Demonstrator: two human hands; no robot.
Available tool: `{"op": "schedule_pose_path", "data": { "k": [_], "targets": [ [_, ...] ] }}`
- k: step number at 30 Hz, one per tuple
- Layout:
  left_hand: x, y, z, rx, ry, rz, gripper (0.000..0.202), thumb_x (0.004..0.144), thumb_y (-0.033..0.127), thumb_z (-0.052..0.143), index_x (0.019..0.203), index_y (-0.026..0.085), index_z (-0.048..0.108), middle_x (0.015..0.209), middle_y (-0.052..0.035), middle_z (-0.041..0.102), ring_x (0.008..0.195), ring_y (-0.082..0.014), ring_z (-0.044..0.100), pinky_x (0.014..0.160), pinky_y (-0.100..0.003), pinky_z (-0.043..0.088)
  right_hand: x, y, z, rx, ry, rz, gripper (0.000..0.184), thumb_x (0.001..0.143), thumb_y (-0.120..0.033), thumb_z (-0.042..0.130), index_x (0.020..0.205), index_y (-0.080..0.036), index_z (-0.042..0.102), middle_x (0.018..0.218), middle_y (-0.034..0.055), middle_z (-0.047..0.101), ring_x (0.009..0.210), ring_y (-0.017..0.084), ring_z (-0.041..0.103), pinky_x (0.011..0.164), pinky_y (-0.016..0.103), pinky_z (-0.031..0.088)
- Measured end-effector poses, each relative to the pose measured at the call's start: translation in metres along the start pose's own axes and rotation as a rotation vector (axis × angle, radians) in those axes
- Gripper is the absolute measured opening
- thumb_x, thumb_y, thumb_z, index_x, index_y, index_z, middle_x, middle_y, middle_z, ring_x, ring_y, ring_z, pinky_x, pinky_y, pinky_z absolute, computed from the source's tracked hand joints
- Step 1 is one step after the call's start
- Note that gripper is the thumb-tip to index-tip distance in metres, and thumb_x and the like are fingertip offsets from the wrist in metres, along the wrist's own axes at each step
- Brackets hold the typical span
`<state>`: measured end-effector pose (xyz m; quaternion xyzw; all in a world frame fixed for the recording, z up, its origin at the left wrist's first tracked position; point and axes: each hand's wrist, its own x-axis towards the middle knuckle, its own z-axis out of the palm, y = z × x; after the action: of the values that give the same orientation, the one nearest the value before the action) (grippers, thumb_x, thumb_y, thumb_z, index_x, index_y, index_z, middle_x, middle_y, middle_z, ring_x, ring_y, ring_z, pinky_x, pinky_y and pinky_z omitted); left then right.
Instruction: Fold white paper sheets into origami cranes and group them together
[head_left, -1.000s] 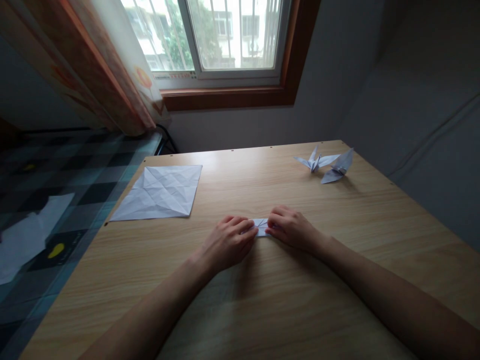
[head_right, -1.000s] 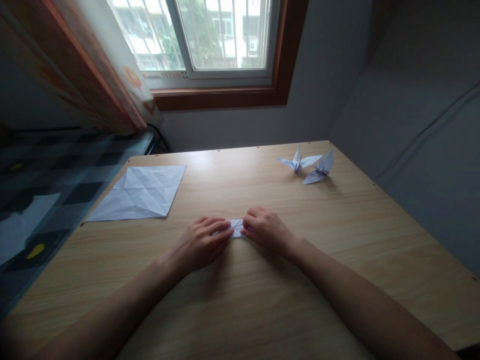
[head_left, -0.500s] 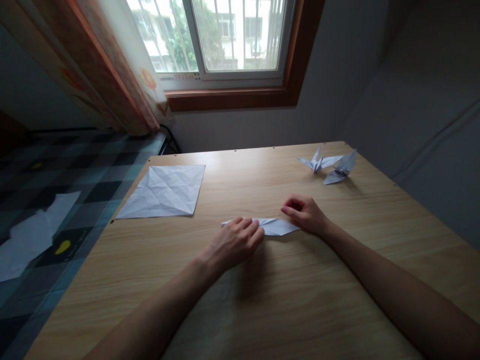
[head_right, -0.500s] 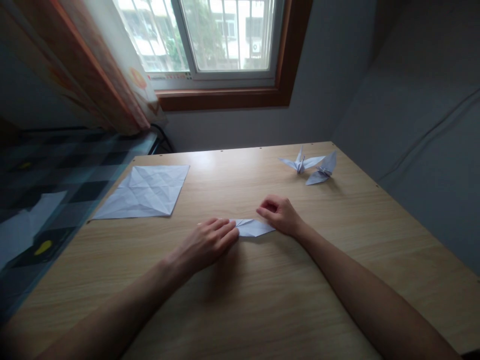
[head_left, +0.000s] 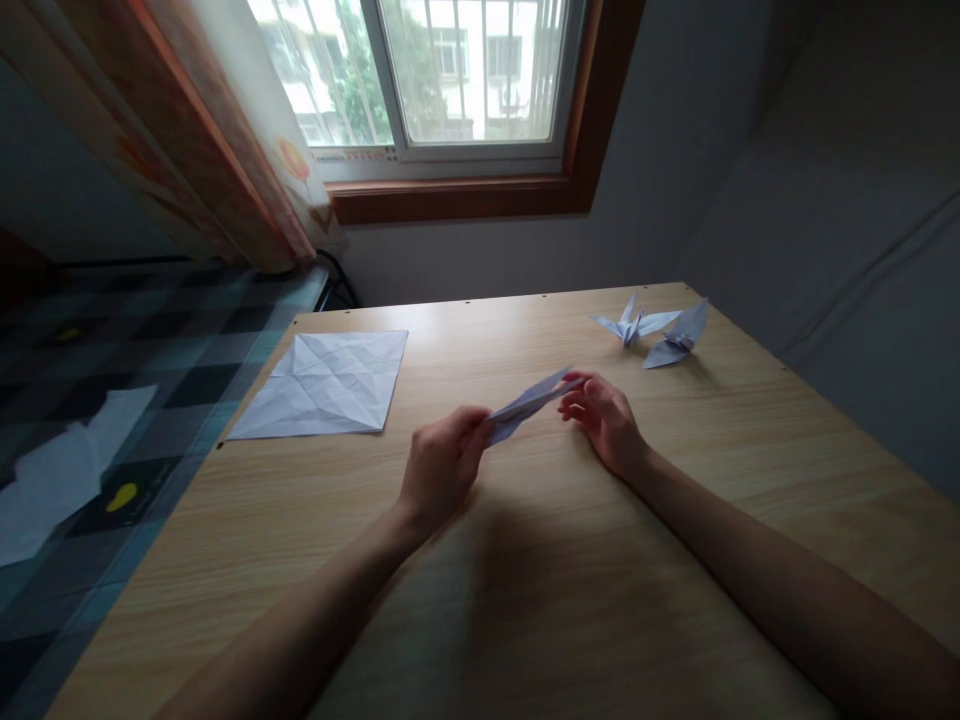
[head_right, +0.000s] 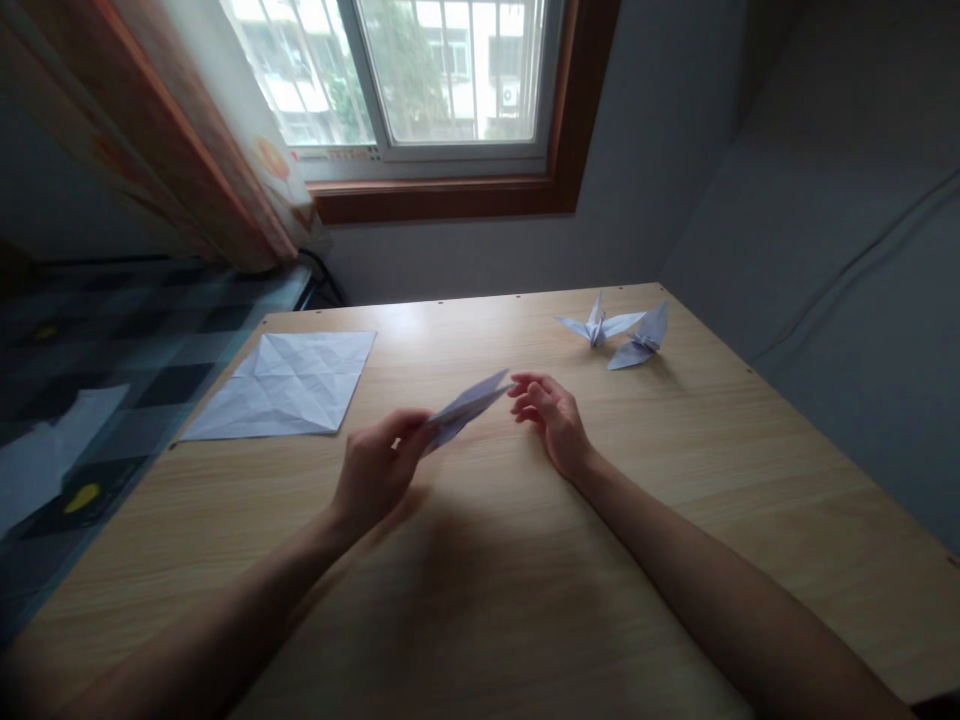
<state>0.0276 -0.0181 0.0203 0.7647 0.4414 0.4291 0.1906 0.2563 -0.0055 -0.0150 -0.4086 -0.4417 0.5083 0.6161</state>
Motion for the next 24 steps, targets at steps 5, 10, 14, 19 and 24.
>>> {"op": "schedule_pose_path", "data": {
  "k": [5,10,14,19,24],
  "targets": [
    [0.000,0.010,0.012,-0.700,-0.032,-0.508,0.030,0.075,0.042,0.072,0.081,0.014,0.064,0.069,-0.0024,0.070,0.057,-0.0147,0.062,0.053,-0.024,0.046,-0.022,0.005,0.029,-0.032,-0.213,0.102,0.037,0.072,-0.045,0.075,0.095,-0.018,0.066,0.081,0.0028,0.067,0.061,0.012,0.061,0.056,0.026,0.051],
    [-0.013,0.004,0.029,-1.034,-0.142,-0.626,0.031,0.073,0.039,0.075,0.083,0.014,0.061,0.066,-0.0035,0.070,0.060,-0.0185,0.066,0.061,-0.031,0.052,-0.033,0.007,0.041,-0.114,-0.200,0.115,0.029,0.074,-0.043,0.074,0.076,-0.016,0.063,0.056,-0.0024,0.061,0.046,0.009,0.054,0.043,0.021,0.046],
    [-0.016,-0.004,0.035,-1.011,-0.159,-0.565,0.030,0.073,0.038,0.076,0.082,0.012,0.063,0.070,-0.0050,0.069,0.062,-0.0187,0.066,0.062,-0.032,0.052,-0.033,0.005,0.039,-0.166,-0.207,0.111,0.030,0.078,-0.044,0.070,0.073,-0.015,0.062,0.053,-0.0025,0.059,0.043,0.009,0.052,0.041,0.020,0.043],
    [-0.015,-0.009,0.035,-0.822,-0.153,-0.544,0.034,0.074,0.044,0.074,0.071,0.012,0.063,0.064,-0.0031,0.065,0.055,-0.0142,0.059,0.052,-0.025,0.046,-0.033,0.003,0.038,-0.193,-0.286,0.166,0.032,0.079,-0.044,0.068,0.066,-0.016,0.058,0.047,-0.0042,0.054,0.038,0.008,0.048,0.037,0.019,0.038],
    [-0.014,-0.008,0.033,-0.784,-0.137,-0.552,0.038,0.072,0.047,0.075,0.067,0.012,0.063,0.059,-0.0017,0.062,0.052,-0.0133,0.057,0.048,-0.024,0.042,-0.031,0.003,0.036,-0.201,-0.297,0.179,0.035,0.078,-0.046,0.069,0.064,-0.017,0.056,0.046,-0.0048,0.053,0.037,0.007,0.046,0.035,0.018,0.036]
  ]
}}
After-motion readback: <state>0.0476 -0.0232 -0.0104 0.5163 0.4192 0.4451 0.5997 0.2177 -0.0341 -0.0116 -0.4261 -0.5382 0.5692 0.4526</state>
